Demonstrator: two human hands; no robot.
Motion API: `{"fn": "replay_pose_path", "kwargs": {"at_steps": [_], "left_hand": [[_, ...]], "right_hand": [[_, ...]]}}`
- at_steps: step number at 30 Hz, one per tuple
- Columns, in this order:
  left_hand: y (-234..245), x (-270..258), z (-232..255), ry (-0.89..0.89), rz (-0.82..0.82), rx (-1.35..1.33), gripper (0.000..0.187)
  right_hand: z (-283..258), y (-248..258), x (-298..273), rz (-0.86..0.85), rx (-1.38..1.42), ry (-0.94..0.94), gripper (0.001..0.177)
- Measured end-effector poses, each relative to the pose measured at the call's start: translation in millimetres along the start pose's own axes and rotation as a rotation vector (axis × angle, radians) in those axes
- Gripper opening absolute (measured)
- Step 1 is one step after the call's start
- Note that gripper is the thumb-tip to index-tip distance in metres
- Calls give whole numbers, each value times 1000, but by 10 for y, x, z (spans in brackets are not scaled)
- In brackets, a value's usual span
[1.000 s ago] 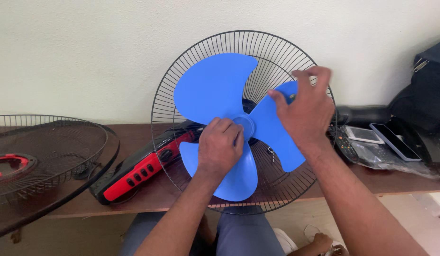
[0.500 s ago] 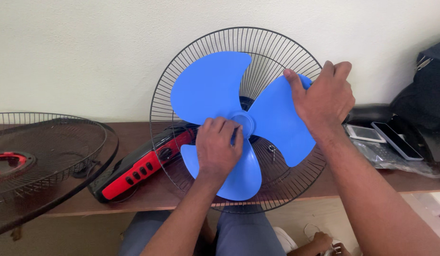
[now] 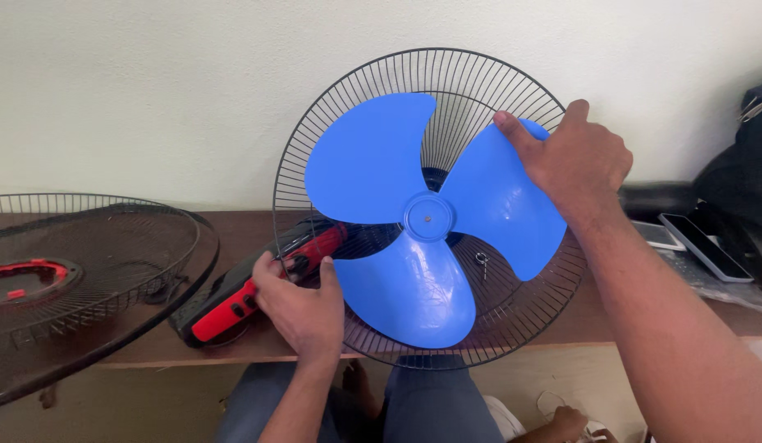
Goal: The person reassembles an electric fan by attaching the rear wire cage to the motor housing, then mounting the blue fan blade onto the motor shaft and securing it with a screwdriver. The front cage is not reattached in this clip.
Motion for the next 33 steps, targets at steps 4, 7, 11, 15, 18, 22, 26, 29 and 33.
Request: {"fn": "replay_pose_path", "kwargs": {"at_steps": [4, 7, 11, 15, 18, 22, 26, 29, 33], "left_hand": [[44, 51, -7, 80, -102, 36, 55], [59, 103, 26, -24, -73, -13, 50], [142, 224, 24, -42, -111, -109, 30], [54, 361, 52, 263, -268, -247, 14], [1, 460, 75, 395, -321, -275, 12], [-36, 592, 29, 418, -361, -233, 11], [-18, 679, -92, 393, -409, -229, 12], [85, 737, -244, 209, -444, -204, 17], [507, 597, -252, -500, -181, 206, 20]], "right_hand": [[-22, 65, 10, -13, -34, 18, 105], [-40, 75, 61, -82, -64, -20, 107], [-102, 106, 86, -145, -99, -69, 108], [-81, 156, 159, -197, -155, -83, 106], [-67, 170, 198, -296, -216, -103, 106], [-97, 185, 222, -319, -255, -90, 108], [-179, 246, 239, -277, -256, -42, 106], [-248, 243, 205, -279, -246, -42, 106], [-250, 236, 197, -287, -209, -63, 105]]}}
Point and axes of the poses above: each hand's wrist, its own x-axis towards the middle knuckle, its own y-axis out of the back of the hand, z = x × y, the point moved 3 cm from there along x, towards the middle knuckle, and after that the axes turned 2 degrees about x, right-handed, at the moved point
